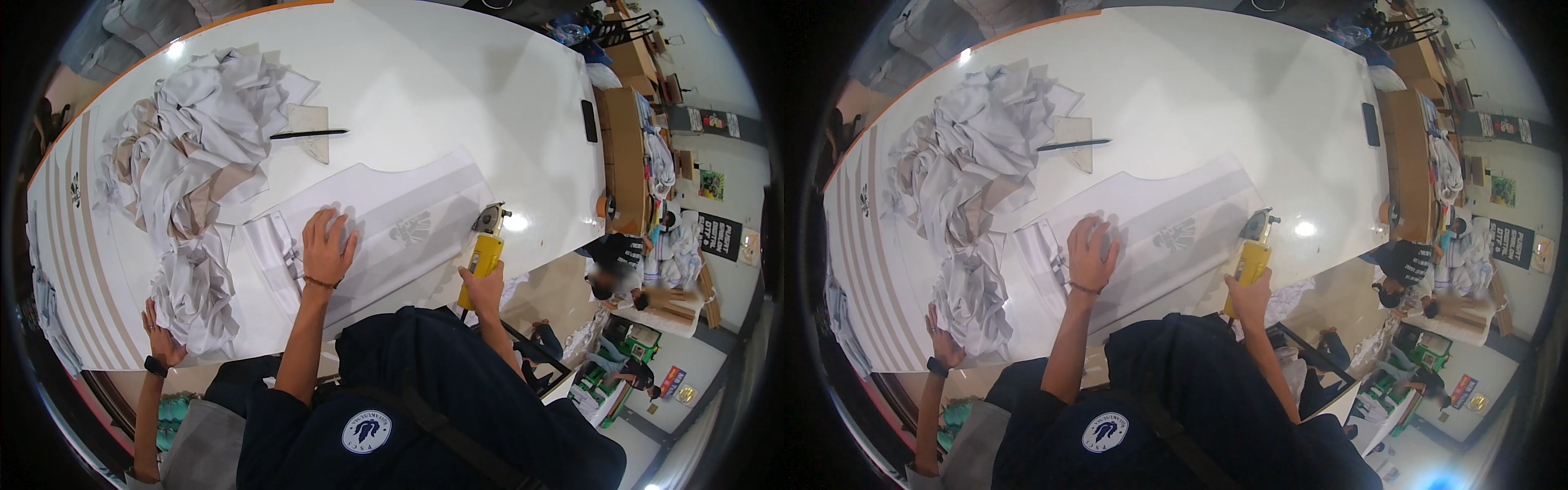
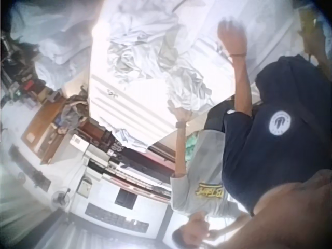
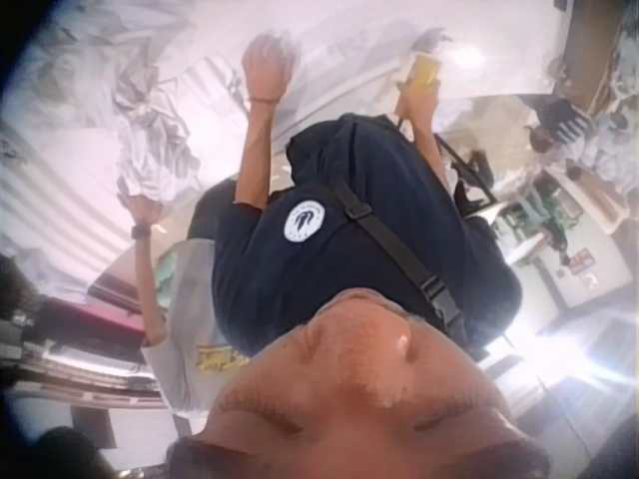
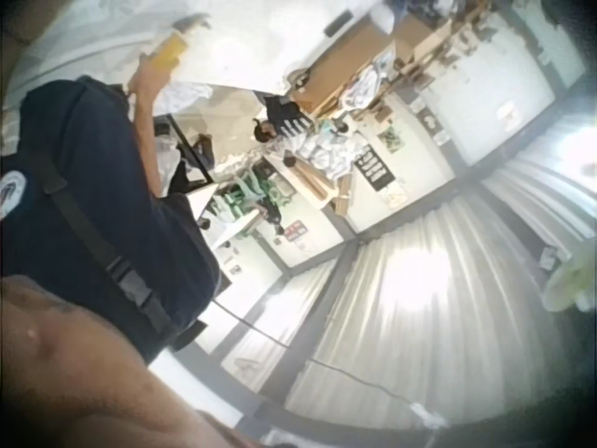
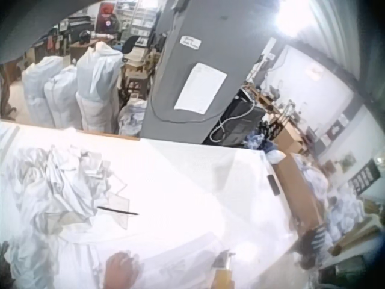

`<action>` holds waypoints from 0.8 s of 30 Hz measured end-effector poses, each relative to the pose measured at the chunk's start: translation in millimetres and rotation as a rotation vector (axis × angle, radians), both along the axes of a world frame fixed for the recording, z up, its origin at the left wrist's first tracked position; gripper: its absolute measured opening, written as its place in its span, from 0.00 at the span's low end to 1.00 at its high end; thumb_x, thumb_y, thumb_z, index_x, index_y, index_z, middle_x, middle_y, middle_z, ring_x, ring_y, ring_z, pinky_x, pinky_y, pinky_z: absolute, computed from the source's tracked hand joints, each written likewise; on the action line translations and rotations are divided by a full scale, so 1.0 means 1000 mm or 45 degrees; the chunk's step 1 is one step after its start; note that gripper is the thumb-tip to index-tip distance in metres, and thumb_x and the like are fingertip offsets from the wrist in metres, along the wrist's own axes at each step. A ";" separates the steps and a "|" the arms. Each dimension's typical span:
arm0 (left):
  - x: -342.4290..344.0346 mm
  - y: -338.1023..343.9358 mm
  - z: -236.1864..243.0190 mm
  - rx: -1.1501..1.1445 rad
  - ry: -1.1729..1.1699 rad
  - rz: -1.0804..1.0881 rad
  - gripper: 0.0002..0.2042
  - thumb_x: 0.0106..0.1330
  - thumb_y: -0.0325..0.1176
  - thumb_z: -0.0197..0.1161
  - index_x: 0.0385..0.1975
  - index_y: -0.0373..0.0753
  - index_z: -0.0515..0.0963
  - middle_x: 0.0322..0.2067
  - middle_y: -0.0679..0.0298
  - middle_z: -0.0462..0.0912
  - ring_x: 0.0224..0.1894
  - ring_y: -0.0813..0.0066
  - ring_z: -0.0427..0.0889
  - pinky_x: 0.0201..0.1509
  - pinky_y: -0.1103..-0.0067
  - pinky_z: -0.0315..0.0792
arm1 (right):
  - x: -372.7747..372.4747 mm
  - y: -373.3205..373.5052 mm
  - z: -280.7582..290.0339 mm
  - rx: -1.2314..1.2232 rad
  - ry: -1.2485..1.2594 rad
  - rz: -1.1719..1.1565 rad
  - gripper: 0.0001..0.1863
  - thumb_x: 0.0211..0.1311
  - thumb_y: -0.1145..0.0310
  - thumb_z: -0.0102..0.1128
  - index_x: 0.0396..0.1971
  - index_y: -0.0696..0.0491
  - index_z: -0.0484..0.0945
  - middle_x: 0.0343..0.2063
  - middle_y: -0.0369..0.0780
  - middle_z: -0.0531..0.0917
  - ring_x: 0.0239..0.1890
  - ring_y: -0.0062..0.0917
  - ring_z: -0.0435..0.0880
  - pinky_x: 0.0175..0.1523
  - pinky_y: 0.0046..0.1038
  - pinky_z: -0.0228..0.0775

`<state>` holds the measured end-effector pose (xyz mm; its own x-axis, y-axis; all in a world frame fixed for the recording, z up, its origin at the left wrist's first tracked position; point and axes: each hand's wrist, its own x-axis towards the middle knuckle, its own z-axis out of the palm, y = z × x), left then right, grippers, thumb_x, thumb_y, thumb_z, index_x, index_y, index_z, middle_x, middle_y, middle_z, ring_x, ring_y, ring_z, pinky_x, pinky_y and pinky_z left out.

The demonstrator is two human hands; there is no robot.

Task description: The person lays a white striped t-shirt on a table, places a template on it, and uses a yellow electric cutter to cut along the template's edge. They remove the template and repeat the process on another t-shirt, handling the fabric and tools throughout.

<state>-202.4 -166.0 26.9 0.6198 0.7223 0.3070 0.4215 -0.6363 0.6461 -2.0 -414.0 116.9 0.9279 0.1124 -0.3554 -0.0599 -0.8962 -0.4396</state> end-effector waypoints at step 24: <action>0.000 0.005 0.000 -0.036 -0.029 0.016 0.16 0.60 0.33 0.72 0.47 0.37 0.82 0.55 0.55 0.78 0.61 0.53 0.75 0.63 0.62 0.69 | 0.036 -0.003 -0.040 0.146 -0.071 -0.115 0.32 0.49 0.68 0.79 0.47 0.62 0.66 0.32 0.47 0.80 0.24 0.32 0.85 0.29 0.34 0.81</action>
